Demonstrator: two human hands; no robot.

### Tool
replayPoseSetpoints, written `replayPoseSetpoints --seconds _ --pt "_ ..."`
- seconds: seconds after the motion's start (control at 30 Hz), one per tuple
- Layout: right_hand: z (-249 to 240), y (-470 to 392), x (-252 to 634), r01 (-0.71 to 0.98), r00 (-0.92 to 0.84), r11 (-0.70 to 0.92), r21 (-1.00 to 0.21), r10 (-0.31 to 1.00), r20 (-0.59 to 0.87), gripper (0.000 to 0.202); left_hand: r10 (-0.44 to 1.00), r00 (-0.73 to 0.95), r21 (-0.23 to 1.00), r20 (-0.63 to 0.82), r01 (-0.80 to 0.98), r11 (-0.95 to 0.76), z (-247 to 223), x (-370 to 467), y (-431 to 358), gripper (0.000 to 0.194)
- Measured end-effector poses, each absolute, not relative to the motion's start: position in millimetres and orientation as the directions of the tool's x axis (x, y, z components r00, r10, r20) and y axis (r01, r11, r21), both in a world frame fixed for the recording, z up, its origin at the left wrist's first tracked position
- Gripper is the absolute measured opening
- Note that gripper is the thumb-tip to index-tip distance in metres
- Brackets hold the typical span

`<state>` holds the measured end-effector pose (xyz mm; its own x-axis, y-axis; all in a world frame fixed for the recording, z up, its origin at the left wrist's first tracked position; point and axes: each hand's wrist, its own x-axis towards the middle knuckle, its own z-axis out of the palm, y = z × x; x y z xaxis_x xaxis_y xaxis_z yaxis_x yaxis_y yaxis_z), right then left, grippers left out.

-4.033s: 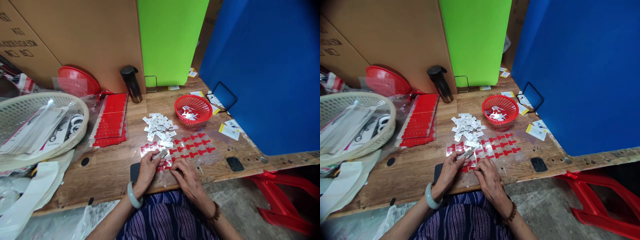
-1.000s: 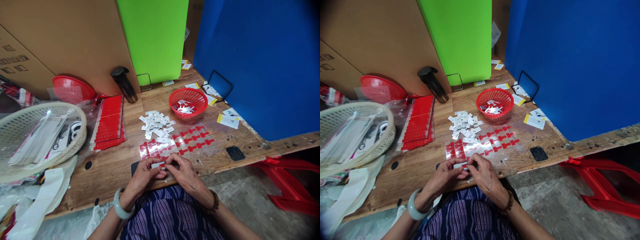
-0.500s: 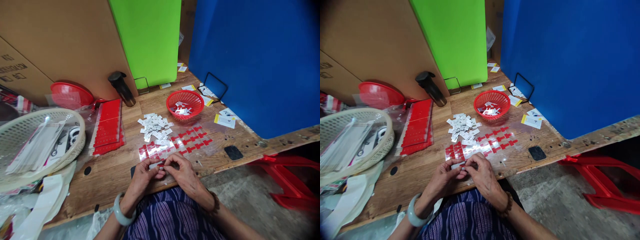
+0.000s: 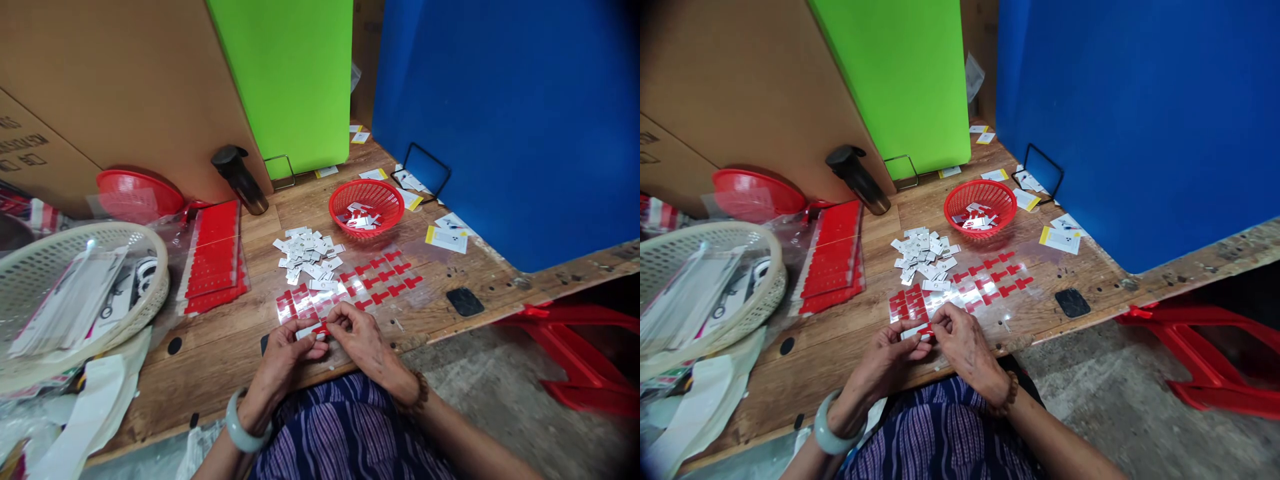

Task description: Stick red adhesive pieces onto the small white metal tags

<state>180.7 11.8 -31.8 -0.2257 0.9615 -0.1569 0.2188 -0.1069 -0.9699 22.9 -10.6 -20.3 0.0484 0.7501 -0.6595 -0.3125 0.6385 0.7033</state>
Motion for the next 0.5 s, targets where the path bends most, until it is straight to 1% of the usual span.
replayPoseSetpoints --seconds 0.23,0.5 --pt "-30.9 11.2 178.7 0.251 -0.219 -0.094 -0.963 0.964 -0.151 0.009 0.740 0.051 0.691 -0.670 -0.320 0.648 -18.9 23.6 -10.7 0.037" --pt "-29.0 9.4 174.2 0.387 -0.200 -0.003 -0.922 0.976 -0.087 0.011 0.743 0.043 0.695 -0.668 -0.318 0.644 -19.4 23.7 -11.9 0.039"
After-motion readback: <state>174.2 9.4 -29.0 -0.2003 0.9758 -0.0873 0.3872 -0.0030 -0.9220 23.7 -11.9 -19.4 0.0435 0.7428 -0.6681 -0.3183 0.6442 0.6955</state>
